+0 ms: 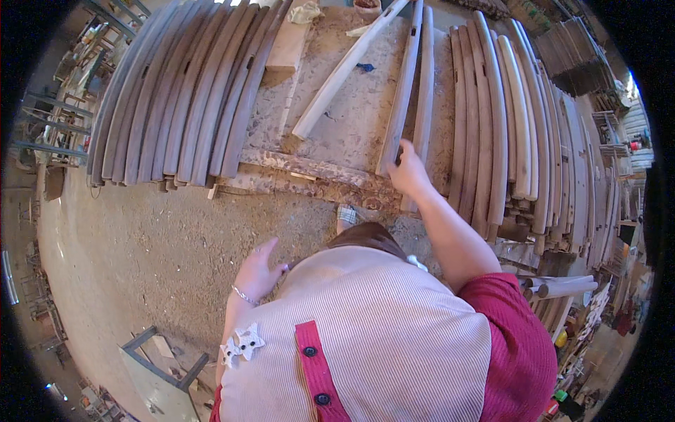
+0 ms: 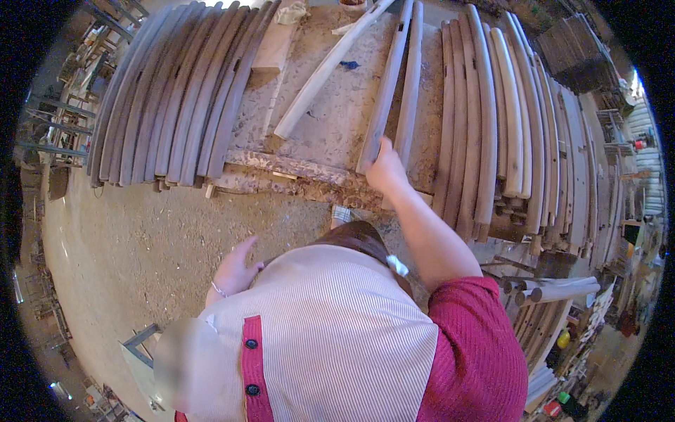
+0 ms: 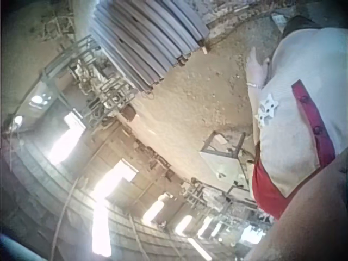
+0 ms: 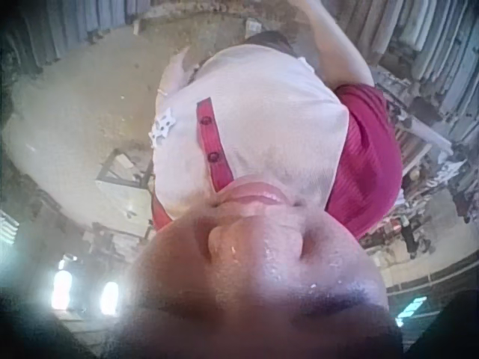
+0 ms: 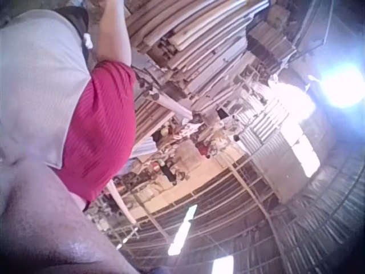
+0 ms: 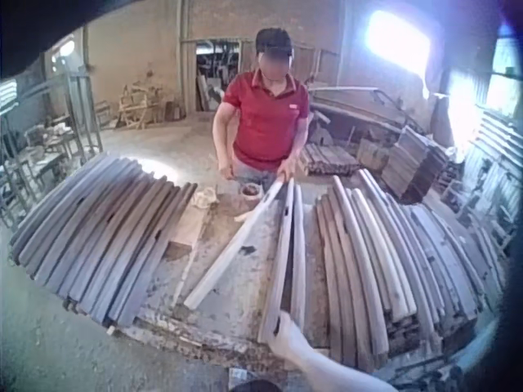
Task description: The person assembles wooden chair frames by fitting wooden legs and crossbars together by hand, then places the assembled frames onto a nearby table.
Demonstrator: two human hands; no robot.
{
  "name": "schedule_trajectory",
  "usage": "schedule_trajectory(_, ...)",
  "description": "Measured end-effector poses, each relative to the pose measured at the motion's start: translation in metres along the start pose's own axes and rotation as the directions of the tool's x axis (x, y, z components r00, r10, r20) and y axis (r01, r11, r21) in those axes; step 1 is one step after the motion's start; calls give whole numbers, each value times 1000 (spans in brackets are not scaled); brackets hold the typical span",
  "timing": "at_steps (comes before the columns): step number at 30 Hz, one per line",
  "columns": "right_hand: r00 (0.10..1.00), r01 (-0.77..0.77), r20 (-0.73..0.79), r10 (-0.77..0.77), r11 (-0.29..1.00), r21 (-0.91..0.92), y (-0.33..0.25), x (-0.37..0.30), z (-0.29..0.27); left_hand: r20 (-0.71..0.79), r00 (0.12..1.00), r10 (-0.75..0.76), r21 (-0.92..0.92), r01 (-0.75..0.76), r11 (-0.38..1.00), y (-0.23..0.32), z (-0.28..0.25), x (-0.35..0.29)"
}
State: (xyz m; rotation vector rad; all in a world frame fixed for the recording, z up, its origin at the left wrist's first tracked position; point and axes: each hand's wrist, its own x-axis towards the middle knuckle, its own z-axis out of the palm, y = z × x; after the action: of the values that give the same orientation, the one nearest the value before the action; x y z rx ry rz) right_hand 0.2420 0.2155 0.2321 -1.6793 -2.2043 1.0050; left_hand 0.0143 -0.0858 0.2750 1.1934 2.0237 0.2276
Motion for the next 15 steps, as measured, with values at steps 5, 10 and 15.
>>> schedule_trajectory(5,973,-229,9,229,973,-34,-7,56,7,-114,980,162,-29,-167,986,33,-47,51)
schedule_trajectory(10,924,-373,109,367,927,46,2,73,4,-79,983,165,-51,-170,984,17,-50,71)
schedule_trajectory(15,875,-477,163,456,869,128,-14,64,-11,80,968,237,-79,-231,970,-18,-52,83)
